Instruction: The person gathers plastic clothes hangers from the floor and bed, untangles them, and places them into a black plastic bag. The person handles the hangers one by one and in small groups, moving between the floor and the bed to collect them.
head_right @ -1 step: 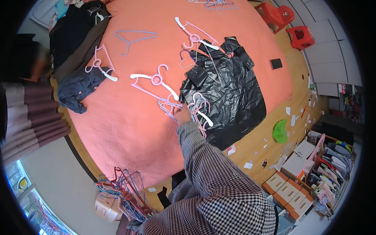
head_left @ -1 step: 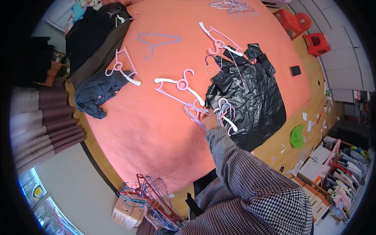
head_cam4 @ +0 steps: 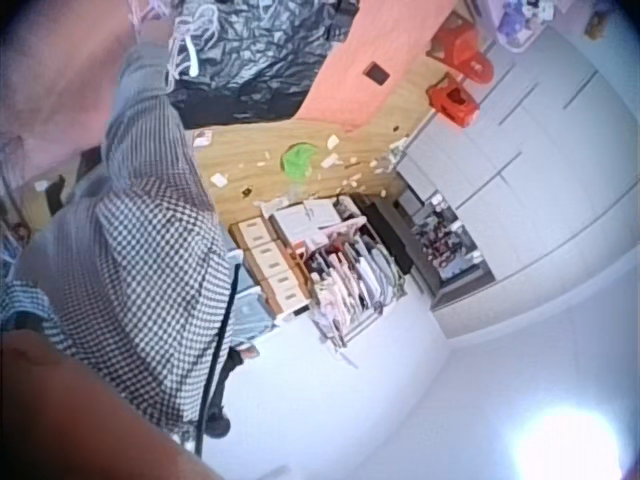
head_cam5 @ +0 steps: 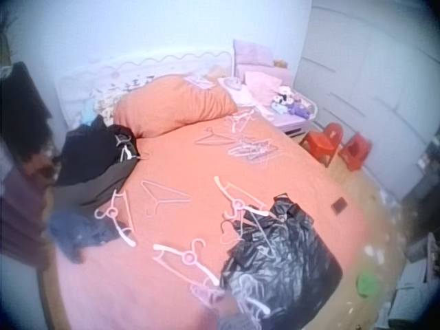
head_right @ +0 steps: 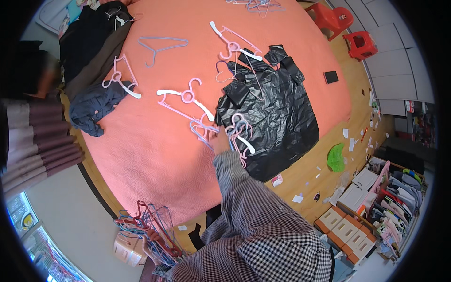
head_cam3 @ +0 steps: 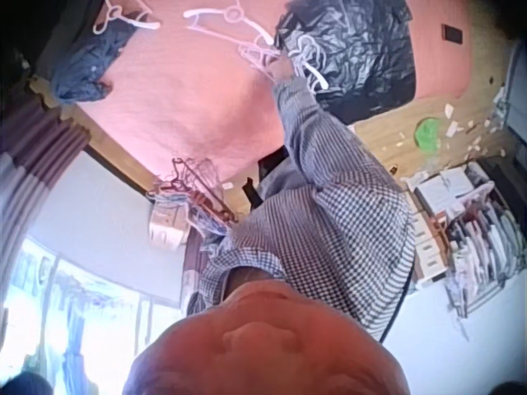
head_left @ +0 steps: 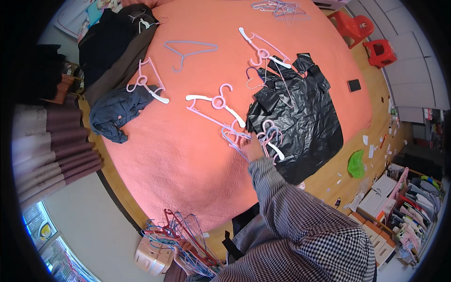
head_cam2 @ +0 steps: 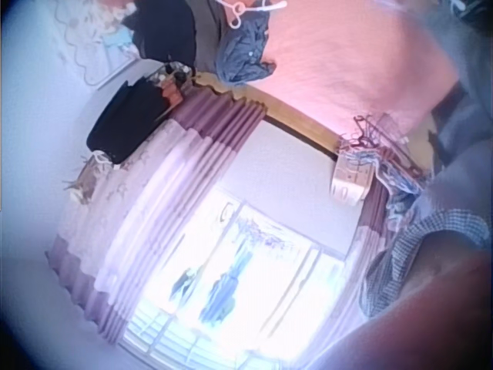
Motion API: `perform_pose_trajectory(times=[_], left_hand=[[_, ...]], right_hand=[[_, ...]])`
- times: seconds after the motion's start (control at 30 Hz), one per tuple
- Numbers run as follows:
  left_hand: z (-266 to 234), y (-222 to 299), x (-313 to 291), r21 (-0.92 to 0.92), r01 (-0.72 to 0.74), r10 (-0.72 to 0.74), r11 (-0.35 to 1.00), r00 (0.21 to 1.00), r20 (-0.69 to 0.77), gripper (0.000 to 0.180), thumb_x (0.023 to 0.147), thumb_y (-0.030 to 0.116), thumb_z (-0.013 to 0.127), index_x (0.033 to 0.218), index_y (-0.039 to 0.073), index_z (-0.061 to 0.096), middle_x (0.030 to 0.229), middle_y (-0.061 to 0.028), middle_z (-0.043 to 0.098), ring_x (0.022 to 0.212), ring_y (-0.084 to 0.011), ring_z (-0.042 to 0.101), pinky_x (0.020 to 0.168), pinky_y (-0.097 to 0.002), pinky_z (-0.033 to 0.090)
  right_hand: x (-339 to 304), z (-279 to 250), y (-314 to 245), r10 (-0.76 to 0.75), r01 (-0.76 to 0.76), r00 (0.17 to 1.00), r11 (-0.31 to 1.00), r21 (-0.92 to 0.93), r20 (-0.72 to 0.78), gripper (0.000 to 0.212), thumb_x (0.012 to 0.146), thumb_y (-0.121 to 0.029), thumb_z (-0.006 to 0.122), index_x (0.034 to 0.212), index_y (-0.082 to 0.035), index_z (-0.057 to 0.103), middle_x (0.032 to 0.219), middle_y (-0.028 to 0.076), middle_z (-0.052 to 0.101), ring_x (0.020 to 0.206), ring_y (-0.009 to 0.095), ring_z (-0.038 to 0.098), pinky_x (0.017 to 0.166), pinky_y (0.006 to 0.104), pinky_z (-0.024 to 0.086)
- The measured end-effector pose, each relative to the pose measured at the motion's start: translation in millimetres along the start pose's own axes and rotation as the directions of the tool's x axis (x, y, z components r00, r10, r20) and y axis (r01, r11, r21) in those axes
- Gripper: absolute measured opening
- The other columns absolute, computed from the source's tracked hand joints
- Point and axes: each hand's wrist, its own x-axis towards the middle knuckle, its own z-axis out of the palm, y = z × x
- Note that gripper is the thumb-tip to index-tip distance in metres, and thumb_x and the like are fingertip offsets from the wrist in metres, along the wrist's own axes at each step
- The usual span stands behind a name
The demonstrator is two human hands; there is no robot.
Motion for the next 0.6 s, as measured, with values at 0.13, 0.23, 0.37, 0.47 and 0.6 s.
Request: perform_pose_trajectory(times=[0.13, 0.23, 0.37, 0.47, 0.6], left_hand=[[-1, -1, -2, -0.011, -0.024, 0.025, 1.000, 0.999, 0.022, 0.021, 0.086, 0.017, 0.058, 0.089, 0.004, 0.042, 0.080, -0.0026, 0.043, 0.071, -0.0107, 0.045, 0.070, -0.0233, 0.043], [23, -14, 5, -0.015, 0.031, -0.030, 0.999, 0.997, 0.070, 0.020, 0.087, 0.017, 0.056, 0.092, 0.004, 0.042, 0.080, -0.0029, 0.043, 0.071, -0.0110, 0.045, 0.070, -0.0237, 0.043], [-2, -3, 14, -0.007, -0.001, 0.001, 1.000, 0.998, 0.069, 0.017, 0.088, 0.012, 0.053, 0.097, 0.002, 0.043, 0.084, -0.0037, 0.043, 0.072, -0.0112, 0.044, 0.070, -0.0249, 0.043], [7, -8, 22, 0.028, -0.013, 0.012, 1.000, 1.000, 0.023, 0.017, 0.088, 0.012, 0.053, 0.097, 0.002, 0.043, 0.084, -0.0037, 0.043, 0.072, -0.0112, 0.044, 0.070, -0.0249, 0.043], [15, -12, 33, 0.067, 0.003, -0.003, 0.998, 1.000, 0.000, 0.017, 0.087, 0.011, 0.053, 0.097, 0.002, 0.043, 0.084, -0.0037, 0.043, 0.072, -0.0112, 0.044, 0.070, -0.0249, 0.043]], right_hand=[[-67, 23, -6, 0.189, -0.264, 0.964, 0.735, 0.625, 0.186, 0.015, 0.088, 0.001, 0.051, 0.102, 0.003, 0.045, 0.080, 0.008, 0.052, 0.082, 0.016, 0.057, 0.076, 0.0235, 0.051], [-30, 60, 40, -0.007, -0.051, 0.994, 0.847, 0.529, 0.107, 0.013, 0.089, -0.006, 0.053, 0.098, 0.003, 0.048, 0.084, 0.010, 0.054, 0.080, 0.018, 0.058, 0.075, 0.0273, 0.053], [34, 169, 27, 0.306, -0.238, 0.951, 0.616, 0.751, 0.050, 0.020, 0.088, -0.019, 0.058, 0.088, 0.000, 0.051, 0.082, 0.013, 0.057, 0.072, 0.022, 0.061, 0.067, 0.0364, 0.057], [65, 225, 12, 0.423, -0.262, 0.906, 0.587, 0.766, -0.013, 0.018, 0.088, -0.016, 0.057, 0.091, 0.001, 0.050, 0.082, 0.011, 0.055, 0.076, 0.021, 0.059, 0.070, 0.0359, 0.055], [99, 221, 17, 0.150, -0.110, 0.987, 0.892, 0.438, -0.059, 0.011, 0.087, -0.006, 0.055, 0.095, 0.001, 0.053, 0.086, 0.008, 0.056, 0.077, 0.018, 0.058, 0.067, 0.0293, 0.052]])
